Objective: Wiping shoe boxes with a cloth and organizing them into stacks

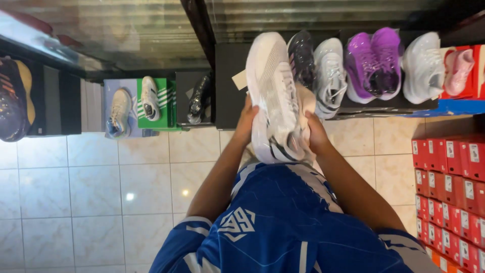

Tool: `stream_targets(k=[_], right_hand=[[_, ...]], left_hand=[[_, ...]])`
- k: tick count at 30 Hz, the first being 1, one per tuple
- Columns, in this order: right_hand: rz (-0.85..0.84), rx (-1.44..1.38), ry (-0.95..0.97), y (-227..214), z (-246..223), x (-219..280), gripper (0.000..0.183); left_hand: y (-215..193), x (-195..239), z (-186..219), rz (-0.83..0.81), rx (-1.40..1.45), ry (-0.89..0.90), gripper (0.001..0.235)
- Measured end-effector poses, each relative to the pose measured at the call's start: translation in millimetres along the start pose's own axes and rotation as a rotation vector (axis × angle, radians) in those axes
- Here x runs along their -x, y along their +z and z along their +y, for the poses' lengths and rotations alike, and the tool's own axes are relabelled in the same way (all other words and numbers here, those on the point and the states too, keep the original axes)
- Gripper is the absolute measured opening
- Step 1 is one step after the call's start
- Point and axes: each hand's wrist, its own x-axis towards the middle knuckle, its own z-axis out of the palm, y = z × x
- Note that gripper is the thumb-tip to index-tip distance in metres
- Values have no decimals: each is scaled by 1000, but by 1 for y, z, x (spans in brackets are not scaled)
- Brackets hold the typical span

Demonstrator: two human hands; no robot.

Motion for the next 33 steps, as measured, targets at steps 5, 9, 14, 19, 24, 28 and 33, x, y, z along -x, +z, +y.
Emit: stream_targets(k=[5, 9, 14, 19, 24, 28, 33], right_hand=[[-103, 229, -157, 13, 51, -29, 60], [-56, 401, -89, 56, 58, -24, 58], [-168, 482, -100, 77, 66, -32, 60], [-84, 397, -58, 96, 77, -29, 67], [60, 319, 178, 36, 113, -58, 64], [111, 238, 371, 23, 113, -57, 82], [67, 107, 339, 43, 88, -60, 86]], left_hand=[[5, 29, 80, -103, -266, -40, 70], [-12, 1, 53, 53, -361, -129, 88], [-12, -5, 66, 101, -437, -189, 109], [-83, -51, 16, 120, -351, -149, 106], [-55, -73, 10, 138, -436, -173, 109], [-76, -115, -31, 105, -608, -212, 112], [-90, -147, -40, 130, -925, -133, 107]])
